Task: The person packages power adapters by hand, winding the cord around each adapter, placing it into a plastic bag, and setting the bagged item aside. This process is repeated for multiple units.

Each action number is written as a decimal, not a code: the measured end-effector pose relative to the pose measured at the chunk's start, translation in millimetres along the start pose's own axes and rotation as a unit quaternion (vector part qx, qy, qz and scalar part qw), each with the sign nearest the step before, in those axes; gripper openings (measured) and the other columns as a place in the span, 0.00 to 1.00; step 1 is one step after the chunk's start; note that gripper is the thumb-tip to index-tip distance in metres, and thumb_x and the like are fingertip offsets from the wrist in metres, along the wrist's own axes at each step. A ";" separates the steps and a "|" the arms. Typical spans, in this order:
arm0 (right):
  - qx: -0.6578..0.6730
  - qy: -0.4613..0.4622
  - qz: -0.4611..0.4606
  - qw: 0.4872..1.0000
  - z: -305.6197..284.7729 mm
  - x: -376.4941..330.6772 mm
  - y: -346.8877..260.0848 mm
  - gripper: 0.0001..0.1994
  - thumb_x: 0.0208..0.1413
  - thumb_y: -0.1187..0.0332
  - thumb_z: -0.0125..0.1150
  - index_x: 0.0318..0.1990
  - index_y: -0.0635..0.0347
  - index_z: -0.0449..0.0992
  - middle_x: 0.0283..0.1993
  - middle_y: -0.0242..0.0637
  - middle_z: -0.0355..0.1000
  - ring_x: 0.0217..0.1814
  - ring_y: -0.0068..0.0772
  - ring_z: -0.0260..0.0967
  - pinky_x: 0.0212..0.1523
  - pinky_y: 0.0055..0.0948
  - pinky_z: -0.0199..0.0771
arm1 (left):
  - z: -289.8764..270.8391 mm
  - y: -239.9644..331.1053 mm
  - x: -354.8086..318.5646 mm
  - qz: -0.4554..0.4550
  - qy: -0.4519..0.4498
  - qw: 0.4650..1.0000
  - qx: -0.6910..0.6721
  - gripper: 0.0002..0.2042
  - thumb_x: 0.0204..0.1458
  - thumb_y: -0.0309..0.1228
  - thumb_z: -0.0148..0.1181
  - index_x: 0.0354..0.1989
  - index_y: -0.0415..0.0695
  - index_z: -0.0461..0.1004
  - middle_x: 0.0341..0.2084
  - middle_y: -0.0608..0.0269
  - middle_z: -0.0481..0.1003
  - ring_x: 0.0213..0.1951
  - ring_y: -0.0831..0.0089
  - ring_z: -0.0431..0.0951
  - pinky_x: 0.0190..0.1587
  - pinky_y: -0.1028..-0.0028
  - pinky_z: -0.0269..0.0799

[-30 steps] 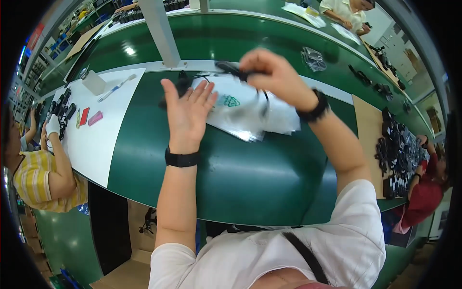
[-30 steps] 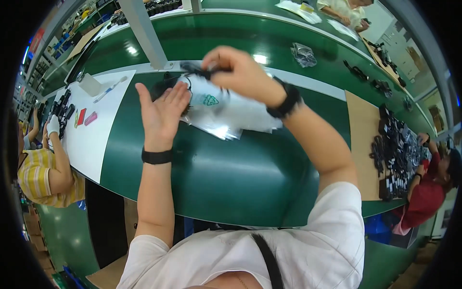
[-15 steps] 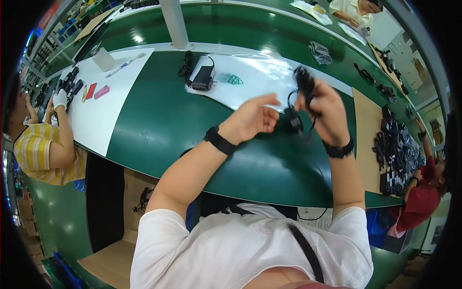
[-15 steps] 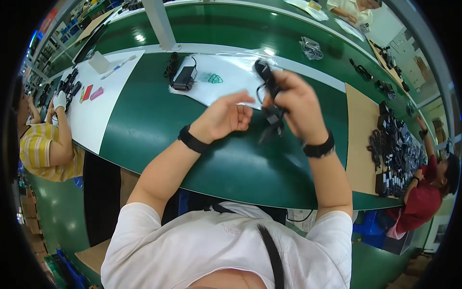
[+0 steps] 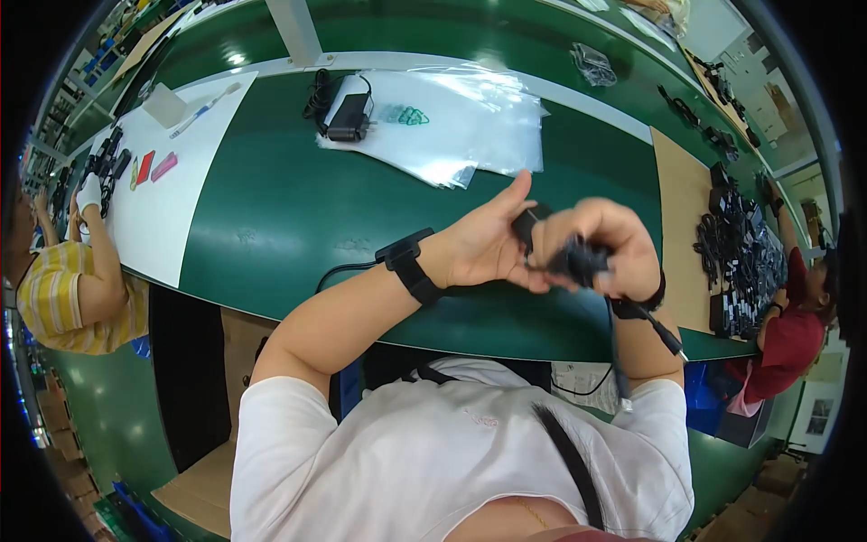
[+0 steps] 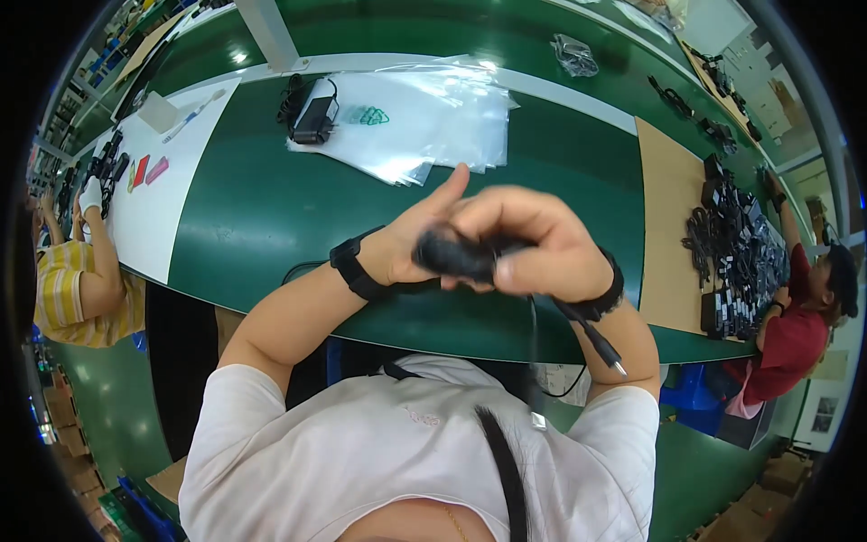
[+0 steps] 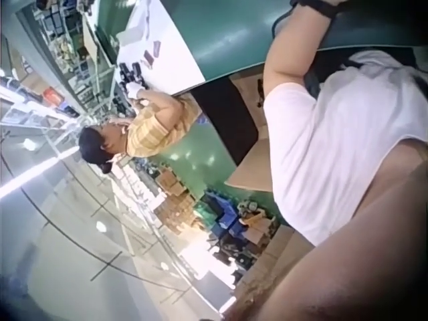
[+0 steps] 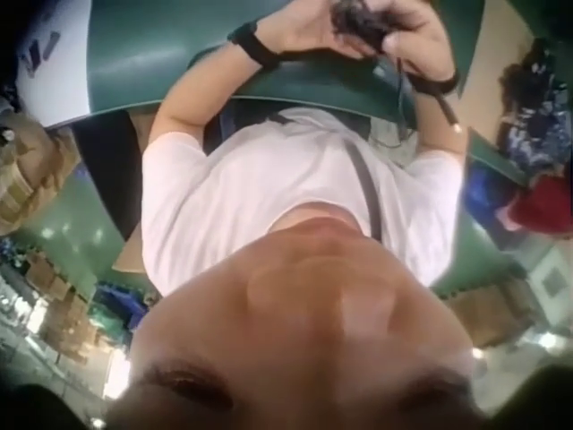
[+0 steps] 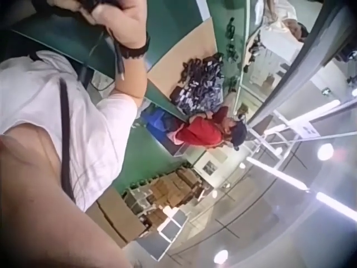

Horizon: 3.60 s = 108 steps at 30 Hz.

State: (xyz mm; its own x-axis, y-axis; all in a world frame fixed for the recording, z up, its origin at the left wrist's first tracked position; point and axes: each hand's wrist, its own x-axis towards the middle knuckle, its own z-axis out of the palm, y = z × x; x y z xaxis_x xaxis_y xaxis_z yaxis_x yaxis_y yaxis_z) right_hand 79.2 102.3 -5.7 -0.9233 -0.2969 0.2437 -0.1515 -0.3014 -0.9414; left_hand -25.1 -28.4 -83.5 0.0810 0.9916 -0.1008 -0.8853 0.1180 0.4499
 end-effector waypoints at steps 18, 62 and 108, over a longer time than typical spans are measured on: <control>-0.216 0.366 -0.022 0.905 -33.6 -24.2 88.1 0.15 0.56 0.72 0.52 0.50 0.67 0.67 0.41 0.30 0.68 0.42 0.19 0.64 0.45 0.18 0.63 | -11.4 -5.6 6.4 0.225 0.190 0.950 0.101 0.14 0.48 0.28 0.59 0.44 0.43 0.66 0.38 0.63 0.70 0.40 0.73 0.70 0.43 0.70 0.68; -0.270 0.171 0.068 0.945 -27.6 -37.1 82.9 0.35 0.51 0.79 0.50 0.65 0.60 0.41 0.41 0.36 0.67 0.38 0.24 0.67 0.39 0.23 0.70 | -2.6 -7.2 -1.5 0.236 0.190 0.929 0.213 0.17 0.42 0.20 0.62 0.39 0.41 0.62 0.33 0.61 0.69 0.34 0.73 0.72 0.35 0.74 0.71; -0.687 0.085 -0.189 0.696 -17.7 -24.0 77.1 0.26 0.34 0.81 0.61 0.46 0.48 0.74 0.26 0.31 0.58 0.28 0.31 0.58 0.26 0.25 0.63 | 2.7 2.3 1.2 0.357 0.287 0.866 0.204 0.10 0.44 0.17 0.56 0.38 0.36 0.70 0.32 0.63 0.73 0.35 0.74 0.72 0.40 0.75 0.68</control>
State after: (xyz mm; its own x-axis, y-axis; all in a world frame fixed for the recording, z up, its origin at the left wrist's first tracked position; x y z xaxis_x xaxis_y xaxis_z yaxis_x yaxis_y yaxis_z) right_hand 83.5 102.2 -88.2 -0.7371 -0.2843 0.6131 -0.4809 0.8580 -0.1803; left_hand -25.9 -26.8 -80.2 -0.7637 0.6444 -0.0395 -0.3720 -0.3892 0.8427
